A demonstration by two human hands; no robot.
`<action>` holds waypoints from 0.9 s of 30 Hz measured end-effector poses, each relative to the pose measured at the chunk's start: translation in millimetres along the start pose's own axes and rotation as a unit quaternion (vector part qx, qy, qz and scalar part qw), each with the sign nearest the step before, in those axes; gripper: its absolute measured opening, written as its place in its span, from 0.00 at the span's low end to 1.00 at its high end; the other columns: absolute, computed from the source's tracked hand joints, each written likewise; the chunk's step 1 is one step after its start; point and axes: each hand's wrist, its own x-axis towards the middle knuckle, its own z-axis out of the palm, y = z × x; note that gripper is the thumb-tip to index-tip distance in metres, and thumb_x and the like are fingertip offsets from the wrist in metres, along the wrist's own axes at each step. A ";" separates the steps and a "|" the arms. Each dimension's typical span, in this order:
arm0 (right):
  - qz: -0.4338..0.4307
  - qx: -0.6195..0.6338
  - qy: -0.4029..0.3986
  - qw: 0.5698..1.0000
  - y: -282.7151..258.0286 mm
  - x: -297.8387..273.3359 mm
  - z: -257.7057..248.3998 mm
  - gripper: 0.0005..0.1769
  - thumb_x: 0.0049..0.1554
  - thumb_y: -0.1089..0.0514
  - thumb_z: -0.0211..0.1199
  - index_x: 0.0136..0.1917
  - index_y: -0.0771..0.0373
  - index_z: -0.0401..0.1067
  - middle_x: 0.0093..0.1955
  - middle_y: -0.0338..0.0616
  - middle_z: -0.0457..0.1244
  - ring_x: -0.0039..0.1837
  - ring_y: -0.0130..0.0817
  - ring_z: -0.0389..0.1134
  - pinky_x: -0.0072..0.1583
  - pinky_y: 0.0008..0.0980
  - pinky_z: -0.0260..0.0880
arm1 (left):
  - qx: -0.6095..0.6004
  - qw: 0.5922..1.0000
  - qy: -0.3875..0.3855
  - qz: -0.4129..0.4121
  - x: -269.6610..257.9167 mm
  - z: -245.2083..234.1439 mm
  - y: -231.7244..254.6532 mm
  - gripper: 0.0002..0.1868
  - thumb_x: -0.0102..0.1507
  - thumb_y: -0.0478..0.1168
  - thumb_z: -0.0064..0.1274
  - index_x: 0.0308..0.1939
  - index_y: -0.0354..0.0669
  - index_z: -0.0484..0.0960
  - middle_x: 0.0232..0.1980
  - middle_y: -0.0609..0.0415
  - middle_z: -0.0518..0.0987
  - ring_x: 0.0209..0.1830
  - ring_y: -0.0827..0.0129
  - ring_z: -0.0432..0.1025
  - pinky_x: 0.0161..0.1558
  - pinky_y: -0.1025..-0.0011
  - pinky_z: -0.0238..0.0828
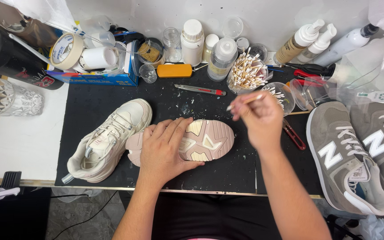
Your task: The person cleans the sole of a white sneaker using a cotton swab. They repeatedly dip the swab into a liquid bottle and scrub the tread pattern on the bottom of the shoe, focusing on the grooves and edges.
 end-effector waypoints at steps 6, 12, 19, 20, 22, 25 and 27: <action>-0.002 0.039 -0.045 0.998 24.7 -39.5 4.1 0.08 0.62 0.74 0.62 0.52 0.68 0.66 0.52 0.53 0.68 0.51 0.27 0.70 0.54 0.28 0.72 | -0.002 1.000 0.003 0.004 0.7 1.3 0.6 0.59 0.31 0.63 0.74 0.63 0.44 0.76 0.59 0.52 0.79 0.57 0.56 0.71 0.54 0.59 0.60; -0.028 0.000 -0.059 0.998 29.1 -35.4 6.0 0.08 0.63 0.73 0.62 0.51 0.68 0.65 0.54 0.53 0.69 0.53 0.26 0.70 0.54 0.26 0.72 | 0.001 1.000 -0.002 0.002 3.6 -0.2 2.4 0.60 0.29 0.63 0.74 0.63 0.44 0.76 0.59 0.52 0.79 0.57 0.56 0.71 0.54 0.59 0.60; -0.064 -0.109 -0.057 0.990 24.7 -37.1 9.0 0.07 0.63 0.72 0.63 0.49 0.69 0.64 0.52 0.52 0.69 0.53 0.26 0.71 0.55 0.26 0.73 | 0.001 1.000 -0.012 -0.001 6.1 -0.1 2.5 0.60 0.30 0.63 0.74 0.63 0.43 0.75 0.60 0.51 0.79 0.57 0.57 0.71 0.54 0.59 0.60; -0.066 -0.120 -0.062 0.989 23.6 -39.0 7.1 0.07 0.63 0.72 0.63 0.49 0.69 0.65 0.52 0.52 0.69 0.53 0.26 0.71 0.55 0.26 0.73 | 0.000 1.000 -0.016 -0.003 7.0 0.1 2.4 0.60 0.30 0.63 0.74 0.63 0.43 0.75 0.60 0.51 0.79 0.56 0.57 0.71 0.54 0.59 0.60; -0.071 -0.141 -0.076 0.984 20.9 -43.2 3.8 0.06 0.62 0.73 0.63 0.49 0.70 0.66 0.51 0.53 0.69 0.53 0.27 0.70 0.56 0.27 0.72 | -0.001 1.000 -0.019 -0.005 7.7 0.2 2.6 0.60 0.30 0.63 0.74 0.63 0.43 0.75 0.60 0.51 0.79 0.56 0.56 0.71 0.54 0.59 0.60; -0.073 -0.135 -0.067 0.986 21.3 -43.7 5.1 0.07 0.62 0.73 0.63 0.49 0.70 0.66 0.50 0.52 0.69 0.53 0.28 0.71 0.55 0.27 0.72 | 0.000 1.000 -0.021 -0.001 8.7 0.3 0.9 0.60 0.31 0.63 0.74 0.64 0.43 0.75 0.60 0.51 0.79 0.57 0.57 0.71 0.54 0.59 0.60; -0.073 -0.117 -0.054 0.989 23.8 -39.9 8.7 0.07 0.63 0.72 0.63 0.49 0.70 0.65 0.51 0.52 0.69 0.53 0.27 0.71 0.55 0.26 0.73 | 0.000 1.000 -0.023 0.001 7.2 0.9 0.8 0.60 0.31 0.63 0.74 0.64 0.43 0.75 0.60 0.51 0.79 0.57 0.57 0.71 0.54 0.59 0.60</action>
